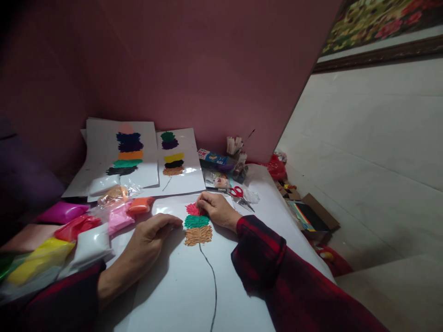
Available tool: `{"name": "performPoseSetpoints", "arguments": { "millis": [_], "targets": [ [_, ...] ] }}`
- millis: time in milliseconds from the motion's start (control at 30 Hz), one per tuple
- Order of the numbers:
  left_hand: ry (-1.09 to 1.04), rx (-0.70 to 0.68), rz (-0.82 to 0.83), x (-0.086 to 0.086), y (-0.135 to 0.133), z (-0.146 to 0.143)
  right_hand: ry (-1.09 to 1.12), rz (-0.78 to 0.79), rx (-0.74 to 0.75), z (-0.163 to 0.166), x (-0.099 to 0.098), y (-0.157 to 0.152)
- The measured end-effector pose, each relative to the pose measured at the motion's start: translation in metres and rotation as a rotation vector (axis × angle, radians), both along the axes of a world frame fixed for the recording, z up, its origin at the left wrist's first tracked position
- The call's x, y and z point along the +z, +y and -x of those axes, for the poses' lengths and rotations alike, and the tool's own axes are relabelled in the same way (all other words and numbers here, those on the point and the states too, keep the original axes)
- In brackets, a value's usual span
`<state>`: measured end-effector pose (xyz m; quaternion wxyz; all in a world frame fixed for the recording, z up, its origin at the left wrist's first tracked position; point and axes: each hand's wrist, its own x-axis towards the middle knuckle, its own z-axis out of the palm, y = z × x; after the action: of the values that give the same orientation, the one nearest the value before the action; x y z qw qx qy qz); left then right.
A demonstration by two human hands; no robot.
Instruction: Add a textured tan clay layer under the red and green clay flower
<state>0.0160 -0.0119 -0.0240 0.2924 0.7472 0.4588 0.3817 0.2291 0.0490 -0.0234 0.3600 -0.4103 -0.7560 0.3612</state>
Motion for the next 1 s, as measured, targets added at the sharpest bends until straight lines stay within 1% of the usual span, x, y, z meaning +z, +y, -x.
{"name": "performPoseSetpoints", "arguments": {
  "millis": [1000],
  "targets": [
    [-0.017, -0.007, 0.031, -0.0001, 0.0007, 0.0006, -0.029, -0.028, -0.048, 0.0028, 0.0001, 0.0019]
  ]
}}
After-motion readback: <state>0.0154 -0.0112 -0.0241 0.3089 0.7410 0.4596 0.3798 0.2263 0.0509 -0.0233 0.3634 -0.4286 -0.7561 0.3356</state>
